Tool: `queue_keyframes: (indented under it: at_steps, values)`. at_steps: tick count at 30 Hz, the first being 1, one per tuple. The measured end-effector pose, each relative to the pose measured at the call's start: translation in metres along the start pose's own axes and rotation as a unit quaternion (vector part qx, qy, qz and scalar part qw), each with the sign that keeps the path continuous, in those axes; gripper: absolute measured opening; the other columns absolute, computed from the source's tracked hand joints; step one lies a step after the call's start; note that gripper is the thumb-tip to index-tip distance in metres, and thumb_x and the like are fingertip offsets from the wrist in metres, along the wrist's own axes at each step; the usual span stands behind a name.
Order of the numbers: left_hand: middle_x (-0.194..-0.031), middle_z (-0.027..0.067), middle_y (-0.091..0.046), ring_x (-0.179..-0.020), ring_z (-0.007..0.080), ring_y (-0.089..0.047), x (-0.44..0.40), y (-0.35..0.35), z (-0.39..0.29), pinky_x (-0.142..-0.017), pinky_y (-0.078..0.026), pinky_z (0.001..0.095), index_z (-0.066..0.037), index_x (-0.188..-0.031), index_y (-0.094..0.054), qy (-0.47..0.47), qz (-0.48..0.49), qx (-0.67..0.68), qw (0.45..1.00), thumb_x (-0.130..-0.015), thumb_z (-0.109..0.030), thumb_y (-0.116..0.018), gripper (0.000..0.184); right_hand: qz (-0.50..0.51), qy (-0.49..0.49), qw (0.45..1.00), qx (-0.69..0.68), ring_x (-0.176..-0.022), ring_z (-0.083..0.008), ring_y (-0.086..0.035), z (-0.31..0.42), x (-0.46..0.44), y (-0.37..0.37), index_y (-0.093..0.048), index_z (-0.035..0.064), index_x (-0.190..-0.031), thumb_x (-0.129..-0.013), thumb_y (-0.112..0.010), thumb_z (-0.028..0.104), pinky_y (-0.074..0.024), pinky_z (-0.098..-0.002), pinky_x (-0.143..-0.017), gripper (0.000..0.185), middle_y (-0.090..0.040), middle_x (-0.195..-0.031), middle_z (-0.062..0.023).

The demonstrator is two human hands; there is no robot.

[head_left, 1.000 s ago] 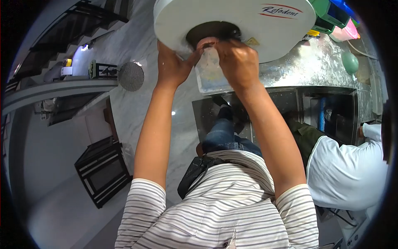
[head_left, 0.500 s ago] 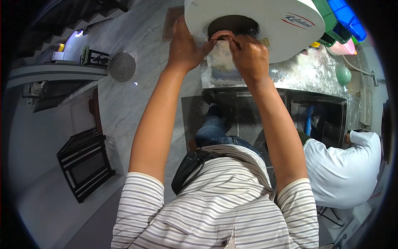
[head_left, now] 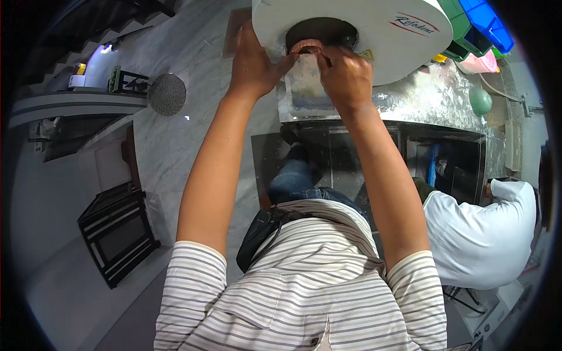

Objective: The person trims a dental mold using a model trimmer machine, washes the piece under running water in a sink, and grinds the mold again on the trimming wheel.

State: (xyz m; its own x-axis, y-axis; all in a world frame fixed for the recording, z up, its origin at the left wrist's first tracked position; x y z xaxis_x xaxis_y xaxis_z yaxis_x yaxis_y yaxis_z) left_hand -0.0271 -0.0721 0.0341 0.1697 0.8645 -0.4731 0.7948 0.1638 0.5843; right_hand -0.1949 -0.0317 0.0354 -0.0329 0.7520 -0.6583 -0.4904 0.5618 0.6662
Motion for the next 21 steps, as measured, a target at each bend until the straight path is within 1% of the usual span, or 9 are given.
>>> queue_keyframes:
  at_steps: [2,4,5,11,13,21]
  values:
    - [-0.130,0.0193,-0.052,-0.126,0.0397,-0.048,0.0004,-0.0008,0.0015,-0.101,-0.046,0.0482,-0.001,-0.137,-0.040,0.004,0.000,-0.007,1.000,-0.067,-0.019,-0.091,0.088,-0.001,-0.004,1.000,0.001,-0.066,-0.0310,-0.067,0.0002,0.0001,0.0005,-0.071,0.0096,-0.082,-0.081,-0.076,0.020,-0.0544,-0.0398,-0.060,0.012,-0.068,-0.075,-0.0088]
    - [-0.129,0.0194,-0.052,-0.126,0.0398,-0.049,-0.0002,0.0008,-0.0044,-0.100,-0.047,0.0483,0.000,-0.137,-0.040,-0.038,-0.011,-0.022,0.999,-0.067,-0.019,-0.091,0.088,0.018,-0.005,0.999,0.031,-0.067,-0.0309,-0.068,-0.0012,-0.0005,-0.0037,-0.072,0.0099,-0.082,-0.081,-0.076,0.020,-0.0547,-0.0399,-0.061,0.011,-0.069,-0.076,-0.0089]
    - [-0.129,0.0194,-0.052,-0.126,0.0398,-0.049,-0.0017,-0.0001,-0.0042,-0.100,-0.047,0.0483,0.000,-0.137,-0.040,-0.040,-0.011,-0.020,0.999,-0.067,-0.019,-0.091,0.088,0.018,-0.005,0.999,0.033,-0.067,-0.0309,-0.068,-0.0023,-0.0003,-0.0031,-0.072,0.0099,-0.082,-0.081,-0.076,0.020,-0.0547,-0.0399,-0.061,0.011,-0.069,-0.076,-0.0089]
    - [-0.127,0.0192,-0.052,-0.126,0.0394,-0.050,-0.0003,0.0000,-0.0028,-0.100,-0.047,0.0474,0.000,-0.137,-0.040,-0.017,-0.008,-0.025,1.000,-0.067,-0.019,-0.091,0.089,0.017,-0.014,1.000,0.015,-0.068,-0.0305,-0.068,0.0002,-0.0009,-0.0007,-0.072,0.0101,-0.082,-0.081,-0.075,0.021,-0.0551,-0.0399,-0.062,0.011,-0.070,-0.077,-0.0089]
    - [-0.128,0.0194,-0.053,-0.126,0.0397,-0.050,-0.0001,-0.0014,0.0010,-0.100,-0.048,0.0475,-0.001,-0.137,-0.039,0.014,0.007,-0.026,1.000,-0.067,-0.019,-0.092,0.089,0.024,-0.016,0.999,0.027,-0.068,-0.0307,-0.068,-0.0013,0.0002,-0.0031,-0.072,0.0101,-0.082,-0.081,-0.075,0.020,-0.0551,-0.0399,-0.062,0.011,-0.070,-0.077,-0.0090]
    - [-0.130,0.0205,-0.053,-0.126,0.0407,-0.050,-0.0001,0.0003,-0.0016,-0.101,-0.047,0.0489,-0.001,-0.137,-0.038,0.001,0.003,-0.018,1.000,-0.067,-0.019,-0.091,0.090,0.022,-0.024,0.999,0.025,-0.068,-0.0302,-0.069,-0.0036,0.0009,-0.0051,-0.072,0.0103,-0.082,-0.081,-0.076,0.020,-0.0550,-0.0398,-0.062,0.011,-0.070,-0.076,-0.0095]
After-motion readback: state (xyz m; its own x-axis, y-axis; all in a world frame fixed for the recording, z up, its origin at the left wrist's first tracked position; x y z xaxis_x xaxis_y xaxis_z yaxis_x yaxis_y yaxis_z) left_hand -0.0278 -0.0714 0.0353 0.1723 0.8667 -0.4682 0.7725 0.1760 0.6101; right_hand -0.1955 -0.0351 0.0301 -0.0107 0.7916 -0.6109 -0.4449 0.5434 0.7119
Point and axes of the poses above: each hand's wrist, its own x-axis away from the middle knuckle, its own y-axis out of the back of the hand, z = x × y, the point moved 8 cm from there along -x, towards the middle knuckle
